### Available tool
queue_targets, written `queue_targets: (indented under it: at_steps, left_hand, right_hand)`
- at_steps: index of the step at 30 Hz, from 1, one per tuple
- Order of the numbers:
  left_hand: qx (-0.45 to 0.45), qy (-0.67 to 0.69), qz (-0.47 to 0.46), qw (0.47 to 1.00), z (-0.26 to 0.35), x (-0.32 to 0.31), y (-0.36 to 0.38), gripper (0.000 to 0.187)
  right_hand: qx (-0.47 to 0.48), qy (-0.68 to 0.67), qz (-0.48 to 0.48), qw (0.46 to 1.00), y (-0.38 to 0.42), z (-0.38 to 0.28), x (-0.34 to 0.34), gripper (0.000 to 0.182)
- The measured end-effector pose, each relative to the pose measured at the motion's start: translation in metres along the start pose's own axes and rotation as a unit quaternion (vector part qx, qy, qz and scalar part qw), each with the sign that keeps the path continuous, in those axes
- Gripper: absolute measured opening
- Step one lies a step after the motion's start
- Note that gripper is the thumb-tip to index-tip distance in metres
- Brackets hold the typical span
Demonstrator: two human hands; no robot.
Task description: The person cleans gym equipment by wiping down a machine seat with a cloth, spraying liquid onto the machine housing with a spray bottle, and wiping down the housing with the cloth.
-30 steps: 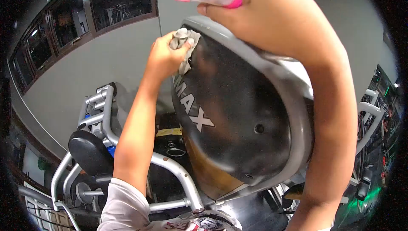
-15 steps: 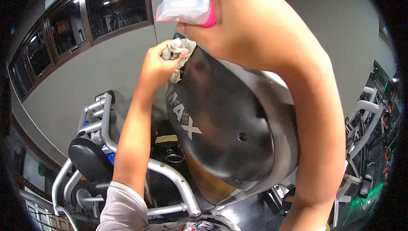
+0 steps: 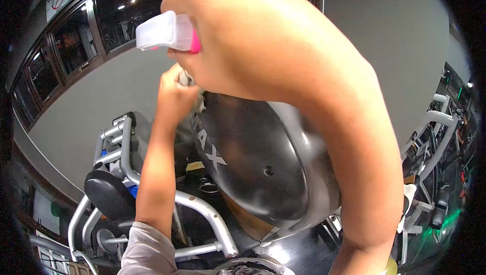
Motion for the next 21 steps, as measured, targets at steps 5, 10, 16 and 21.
queue_targets:
  at_steps: [5,10,16,21]
  left_hand:
    - [-0.01,-0.034,-0.055,0.998,0.024,-0.003,0.013,0.028]
    - [-0.049,0.07,-0.063,0.994,0.064,-0.019,0.059,0.041]
    - [-0.146,-0.089,0.04,0.984,0.008,-0.009,0.007,0.04]
    - [-0.034,-0.028,0.038,0.998,-0.014,-0.005,-0.005,0.031]
  right_hand:
    - [0.074,0.07,0.109,0.989,-0.004,0.016,-0.024,0.019]
    - [0.118,0.083,0.097,0.985,-0.002,0.011,-0.015,0.021]
    - [0.06,0.101,0.065,0.991,0.001,0.013,-0.01,0.021]
    - [0.037,0.111,0.15,0.982,-0.007,0.025,-0.029,0.023]
Point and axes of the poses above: each hand's wrist, its own y-axis away from the middle knuckle, its own x-axis out of the back of the hand, z = x × y, the point moved 4 cm from there along -y, towards the middle knuckle, and after that the axes turned 9 degrees about y, right-handed, at the moved point
